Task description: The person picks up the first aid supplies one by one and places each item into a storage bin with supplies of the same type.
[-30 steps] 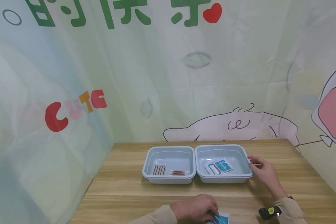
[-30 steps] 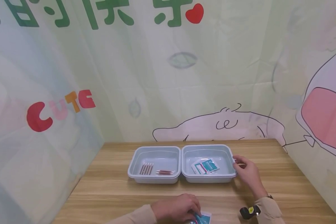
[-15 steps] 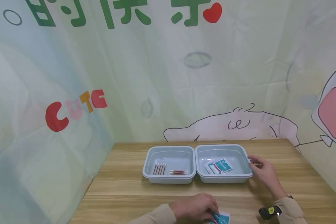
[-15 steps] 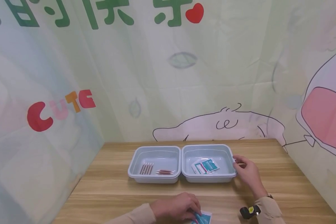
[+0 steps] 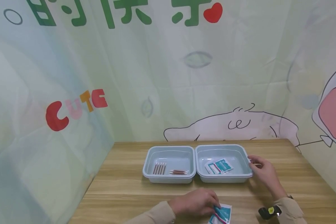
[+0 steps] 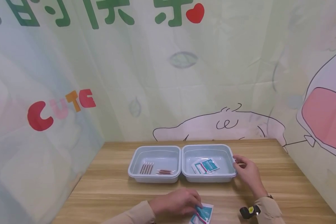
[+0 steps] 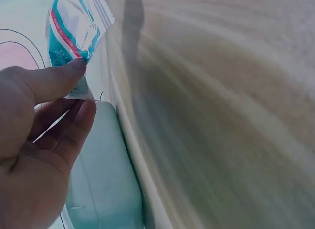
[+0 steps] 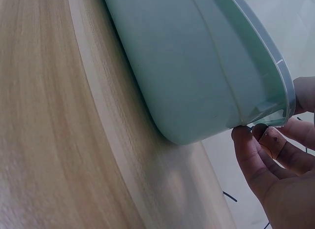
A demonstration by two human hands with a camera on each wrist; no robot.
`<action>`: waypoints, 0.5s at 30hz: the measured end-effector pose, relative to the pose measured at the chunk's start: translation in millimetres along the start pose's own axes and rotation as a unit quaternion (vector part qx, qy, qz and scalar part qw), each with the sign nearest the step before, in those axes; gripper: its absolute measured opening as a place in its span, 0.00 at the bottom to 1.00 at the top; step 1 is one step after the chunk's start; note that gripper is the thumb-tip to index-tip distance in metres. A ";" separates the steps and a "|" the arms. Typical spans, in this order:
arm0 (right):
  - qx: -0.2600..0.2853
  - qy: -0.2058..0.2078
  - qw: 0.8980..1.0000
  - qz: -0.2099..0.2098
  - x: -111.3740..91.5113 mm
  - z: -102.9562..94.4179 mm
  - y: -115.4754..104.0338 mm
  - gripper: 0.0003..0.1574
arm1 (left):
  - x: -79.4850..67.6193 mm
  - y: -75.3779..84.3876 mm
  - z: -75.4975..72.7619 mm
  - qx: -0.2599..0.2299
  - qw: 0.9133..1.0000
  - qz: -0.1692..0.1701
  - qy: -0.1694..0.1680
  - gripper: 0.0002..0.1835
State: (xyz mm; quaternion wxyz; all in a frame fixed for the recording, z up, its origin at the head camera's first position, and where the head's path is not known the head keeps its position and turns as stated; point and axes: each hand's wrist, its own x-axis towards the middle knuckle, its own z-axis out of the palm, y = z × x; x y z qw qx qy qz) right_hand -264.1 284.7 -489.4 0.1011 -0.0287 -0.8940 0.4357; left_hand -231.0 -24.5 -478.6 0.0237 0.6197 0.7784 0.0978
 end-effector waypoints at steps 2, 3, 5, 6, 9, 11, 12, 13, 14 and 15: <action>0.000 -0.001 1.000 0.000 -0.2 0.2 -0.1 0.25 | -0.8 -0.1 -1.3 -0.004 1.000 -0.007 0.003 0.13; 0.001 -0.002 1.000 0.002 -0.3 0.2 -0.2 0.25 | -1.1 -0.4 -1.5 -0.001 1.000 -0.008 0.006 0.13; 0.002 -0.005 1.000 0.006 -0.6 0.3 -0.3 0.25 | -1.4 -1.1 -2.8 -0.008 1.000 -0.017 0.009 0.13; 0.003 -0.006 1.000 0.008 -0.8 0.3 -0.3 0.25 | -1.7 -1.5 -3.2 -0.008 1.000 -0.020 0.011 0.13; 0.002 -0.008 1.000 0.013 -0.7 0.9 0.4 0.26 | -1.9 -3.4 -4.7 -0.006 1.000 -0.019 0.018 0.13; 0.001 -0.006 1.000 0.013 -0.3 1.4 1.3 0.26 | -2.2 -4.7 -5.8 -0.010 0.999 -0.021 0.022 0.13; 0.000 -0.005 1.000 0.013 0.1 1.6 1.9 0.26 | -2.3 -5.3 -5.9 -0.012 0.999 -0.020 0.027 0.13; 0.000 -0.005 1.000 0.013 0.4 1.9 2.4 0.26 | -2.3 -6.1 -6.1 -0.017 0.999 -0.024 0.029 0.13; -0.001 -0.004 1.000 0.012 0.8 1.9 2.9 0.26 | -2.3 -6.7 -6.5 -0.026 0.999 -0.029 0.032 0.13; -0.001 -0.003 1.000 0.010 1.2 2.0 3.3 0.26 | -2.2 -7.2 -7.0 -0.033 0.998 -0.035 0.036 0.13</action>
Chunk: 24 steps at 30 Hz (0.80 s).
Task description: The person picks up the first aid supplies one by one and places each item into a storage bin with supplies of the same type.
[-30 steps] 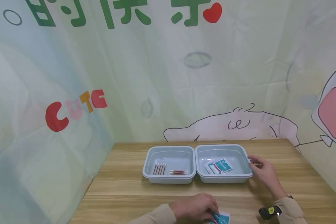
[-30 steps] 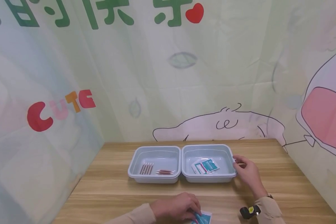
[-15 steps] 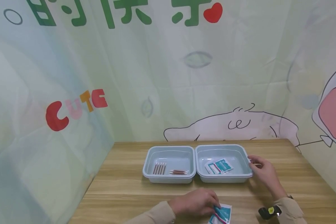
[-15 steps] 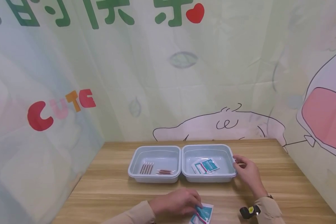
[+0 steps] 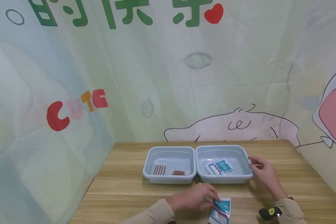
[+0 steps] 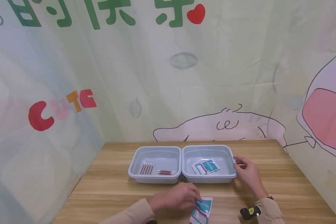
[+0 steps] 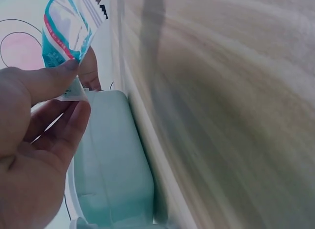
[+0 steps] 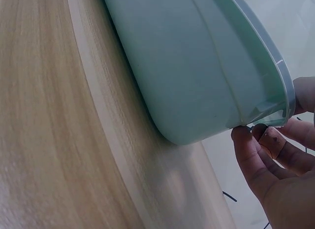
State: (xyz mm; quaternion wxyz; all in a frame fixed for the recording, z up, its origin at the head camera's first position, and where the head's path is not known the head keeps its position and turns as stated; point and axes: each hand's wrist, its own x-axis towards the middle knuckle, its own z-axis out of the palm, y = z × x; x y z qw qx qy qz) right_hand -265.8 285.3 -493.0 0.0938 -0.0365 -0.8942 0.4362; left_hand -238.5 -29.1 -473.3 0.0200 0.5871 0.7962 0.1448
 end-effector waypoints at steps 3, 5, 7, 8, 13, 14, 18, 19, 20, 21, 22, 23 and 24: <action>0.000 0.003 1.000 -0.005 0.7 0.0 1.1 0.25 | 0.5 -0.5 -2.4 -0.029 0.999 -0.018 0.013 0.13; -0.002 0.005 1.000 -0.007 1.0 0.0 1.5 0.25 | 0.9 -0.9 -4.0 -0.038 0.999 -0.020 0.028 0.13; -0.001 0.005 1.000 -0.010 0.7 0.2 1.6 0.25 | 1.1 -1.5 -5.8 -0.049 0.998 -0.018 0.044 0.13; -0.001 0.005 1.000 -0.010 0.5 0.4 1.6 0.25 | 1.2 -1.9 -6.7 -0.053 0.997 -0.018 0.050 0.13; -0.001 0.006 1.000 -0.010 -0.5 0.6 1.3 0.25 | 0.6 -5.7 -12.1 -0.063 0.995 -0.031 0.069 0.12; -0.002 0.006 1.000 -0.010 -0.5 0.4 1.4 0.25 | 0.4 -6.7 -13.7 -0.061 0.995 -0.034 0.076 0.11; -0.002 0.007 1.000 -0.011 -0.4 0.2 2.2 0.25 | -0.5 -12.1 -20.9 -0.061 0.992 -0.042 0.104 0.10; -0.001 0.007 1.000 -0.010 -0.4 0.2 2.3 0.25 | -0.7 -13.3 -23.0 -0.061 0.991 -0.042 0.109 0.10; -0.001 0.006 1.000 -0.009 -0.5 0.2 2.2 0.25 | -0.9 -14.1 -25.2 -0.063 0.991 -0.045 0.112 0.11; 0.000 0.006 1.000 -0.008 -0.5 0.2 2.2 0.25 | -1.2 -14.8 -27.3 -0.066 0.990 -0.048 0.112 0.11; 0.000 0.006 1.000 -0.008 -0.5 0.2 2.0 0.25 | -1.5 -15.2 -29.3 -0.068 0.990 -0.052 0.112 0.11; 0.000 0.005 1.000 -0.007 -0.4 0.3 2.0 0.25 | -1.8 -15.6 -31.1 -0.069 0.990 -0.056 0.111 0.11; 0.000 0.006 1.000 -0.007 -0.1 0.4 1.8 0.25 | -2.2 -15.8 -32.7 -0.069 0.990 -0.059 0.111 0.11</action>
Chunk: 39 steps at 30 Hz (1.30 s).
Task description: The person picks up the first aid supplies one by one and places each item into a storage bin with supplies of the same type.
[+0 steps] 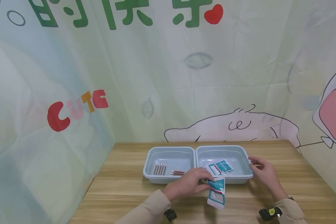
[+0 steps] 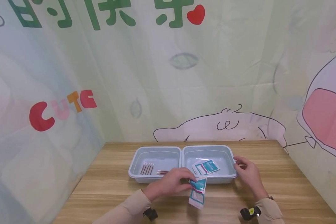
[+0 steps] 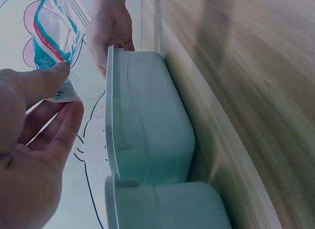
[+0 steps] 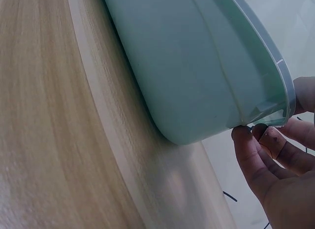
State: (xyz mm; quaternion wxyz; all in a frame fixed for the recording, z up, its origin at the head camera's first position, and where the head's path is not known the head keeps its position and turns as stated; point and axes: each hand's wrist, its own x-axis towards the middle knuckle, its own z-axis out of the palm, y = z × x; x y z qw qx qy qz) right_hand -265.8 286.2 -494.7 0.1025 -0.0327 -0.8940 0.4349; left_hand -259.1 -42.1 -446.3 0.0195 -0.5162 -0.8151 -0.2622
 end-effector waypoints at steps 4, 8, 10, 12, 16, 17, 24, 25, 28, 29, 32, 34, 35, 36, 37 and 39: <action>-0.001 0.002 1.000 -0.002 0.6 0.1 0.4 0.25 | 0.2 0.0 -2.9 0.010 1.000 -0.001 0.003 0.11; 0.001 -0.001 1.000 -0.003 0.8 -0.5 0.7 0.25 | -0.5 -0.8 -2.7 0.018 1.000 -0.006 0.009 0.12; -0.001 -0.002 1.000 -0.002 0.6 -0.9 0.1 0.25 | -0.7 -1.2 -2.4 0.018 1.000 -0.012 0.010 0.12; 0.000 -0.004 1.000 -0.001 0.5 -1.2 -0.8 0.26 | -0.9 -1.6 -2.4 0.014 1.000 -0.021 0.011 0.12; 0.001 -0.008 1.000 0.006 -0.2 -1.9 -3.6 0.26 | -1.0 -2.5 -2.8 0.006 0.999 -0.037 0.022 0.13; 0.002 -0.009 1.000 0.009 -0.3 -2.1 -4.0 0.26 | -0.9 -2.9 -2.8 0.006 0.999 -0.038 0.026 0.13; 0.000 -0.010 1.000 0.005 -1.7 -2.3 -4.8 0.26 | -1.0 -5.3 -1.4 -0.003 0.997 -0.049 0.051 0.13; 0.001 -0.009 1.000 0.005 -1.7 -2.2 -4.5 0.26 | -1.2 -5.6 -1.5 -0.004 0.997 -0.053 0.053 0.13; 0.001 -0.009 1.000 0.004 -2.3 -1.9 -4.5 0.26 | -1.7 -6.4 -1.8 -0.005 0.997 -0.056 0.060 0.13; 0.001 -0.008 1.000 0.004 -2.5 -1.8 -4.4 0.26 | -1.4 -7.1 -2.1 -0.004 0.996 -0.055 0.064 0.13; 0.002 -0.007 1.000 0.004 -2.7 -1.6 -4.2 0.26 | 0.2 -8.9 -3.7 -0.004 0.996 -0.058 0.072 0.13; 0.003 -0.006 1.000 0.002 -2.7 -1.6 -3.9 0.26 | 2.0 -10.8 -4.5 -0.006 0.995 -0.061 0.077 0.13; 0.002 -0.006 1.000 0.001 -2.5 -1.6 -3.7 0.26 | 2.6 -11.6 -4.7 -0.007 0.995 -0.062 0.078 0.13; 0.002 -0.006 1.000 0.001 -2.4 -1.5 -3.4 0.26 | 2.9 -12.0 -4.8 -0.009 0.995 -0.064 0.079 0.13; 0.001 -0.006 1.000 0.000 -2.2 -1.5 -3.2 0.26 | 3.2 -12.9 -4.3 -0.009 0.995 -0.064 0.080 0.13; 0.000 -0.005 1.000 -0.001 -2.1 -1.4 -3.0 0.26 | 3.4 -13.8 -3.2 -0.014 0.994 -0.067 0.082 0.13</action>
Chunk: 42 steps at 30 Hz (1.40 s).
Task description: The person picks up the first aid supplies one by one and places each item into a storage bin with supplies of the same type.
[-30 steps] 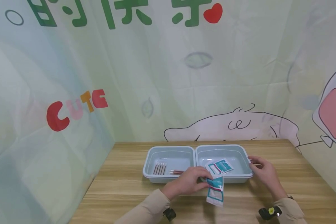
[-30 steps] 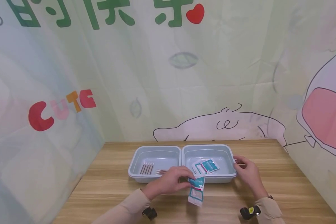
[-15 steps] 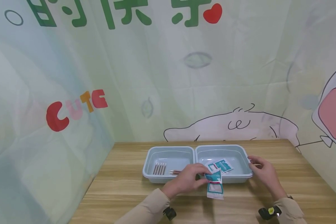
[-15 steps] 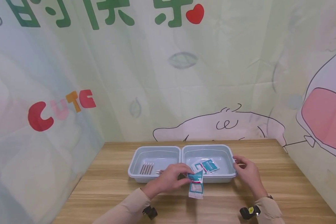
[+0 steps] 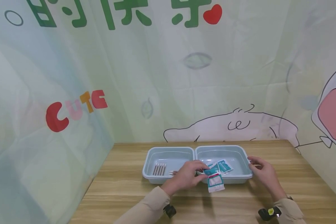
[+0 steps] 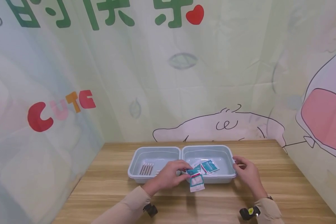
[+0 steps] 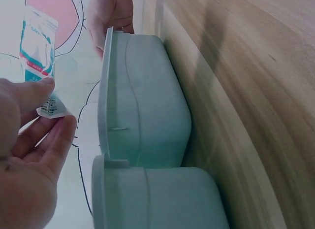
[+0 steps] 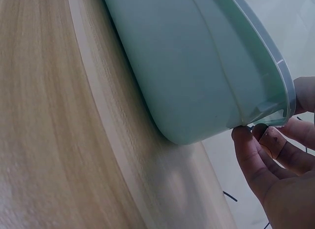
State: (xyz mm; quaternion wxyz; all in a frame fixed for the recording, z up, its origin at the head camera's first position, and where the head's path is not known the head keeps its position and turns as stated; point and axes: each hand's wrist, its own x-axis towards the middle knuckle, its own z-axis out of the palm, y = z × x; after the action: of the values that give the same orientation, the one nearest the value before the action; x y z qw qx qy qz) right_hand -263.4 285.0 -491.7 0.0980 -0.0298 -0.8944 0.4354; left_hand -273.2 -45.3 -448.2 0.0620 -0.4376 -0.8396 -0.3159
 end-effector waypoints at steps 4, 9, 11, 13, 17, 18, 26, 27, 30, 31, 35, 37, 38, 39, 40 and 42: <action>-0.001 0.004 1.000 0.000 0.4 0.1 0.5 0.25 | 0.1 -0.9 2.9 -0.007 1.000 -0.011 0.001 0.13; -0.001 0.007 1.000 -0.001 0.7 0.5 1.3 0.25 | 0.9 -1.0 5.3 -0.016 0.999 -0.040 0.004 0.12; 0.001 0.011 1.000 -0.005 0.8 0.7 1.1 0.25 | 1.7 -0.9 6.2 -0.017 0.998 -0.053 0.008 0.12; 0.002 0.016 1.000 -0.009 0.7 0.9 0.3 0.24 | 2.6 -1.0 7.4 -0.013 0.998 -0.068 0.010 0.13; 0.004 0.022 1.000 -0.014 -0.5 1.4 -1.7 0.23 | 4.3 -0.7 9.4 0.015 0.995 -0.099 0.001 0.19; 0.004 0.021 1.000 -0.013 -0.8 1.5 -1.9 0.23 | 4.5 -0.4 9.6 0.023 0.994 -0.104 -0.003 0.21; 0.008 0.011 1.000 -0.003 -0.9 -0.1 -3.4 0.24 | 3.0 3.2 5.8 0.029 0.993 -0.117 -0.016 0.24; 0.007 0.012 1.000 -0.005 -0.9 -0.2 -3.6 0.24 | 2.7 3.6 5.2 0.027 0.993 -0.116 -0.017 0.24; 0.005 0.017 1.000 -0.010 -0.7 -0.4 -3.9 0.24 | 1.7 4.8 4.3 0.023 0.994 -0.105 -0.017 0.24; 0.004 0.016 1.000 -0.011 -0.7 -0.4 -3.9 0.24 | 1.4 5.0 4.2 0.023 0.994 -0.101 -0.017 0.23; 0.003 0.015 1.000 -0.010 -0.9 0.2 -3.8 0.23 | 0.2 5.0 4.1 0.027 0.996 -0.085 -0.015 0.23; 0.003 0.015 1.000 -0.011 -1.1 0.3 -3.8 0.23 | -0.2 4.9 4.1 0.030 0.996 -0.079 -0.015 0.22; 0.003 0.015 1.000 -0.010 -1.2 0.2 -4.0 0.23 | -0.5 5.0 4.0 0.032 0.997 -0.075 -0.015 0.22; 0.004 0.016 1.000 -0.010 -1.1 0.1 -4.0 0.23 | -0.6 5.1 3.9 0.034 0.997 -0.073 -0.015 0.22; 0.005 0.016 1.000 -0.011 -1.0 0.0 -3.9 0.23 | -0.6 5.3 3.7 0.036 0.997 -0.070 -0.014 0.23; 0.005 0.018 1.000 -0.012 -0.5 -0.1 -3.7 0.23 | -0.6 6.0 2.9 0.037 0.997 -0.064 -0.014 0.23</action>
State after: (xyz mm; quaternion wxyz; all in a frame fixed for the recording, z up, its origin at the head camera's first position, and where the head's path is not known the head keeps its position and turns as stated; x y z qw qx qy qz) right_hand -262.8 282.7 -488.9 0.1195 -0.0265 -0.8904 0.4383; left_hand -267.8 -41.5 -447.9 0.0460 -0.3849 -0.8777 -0.2817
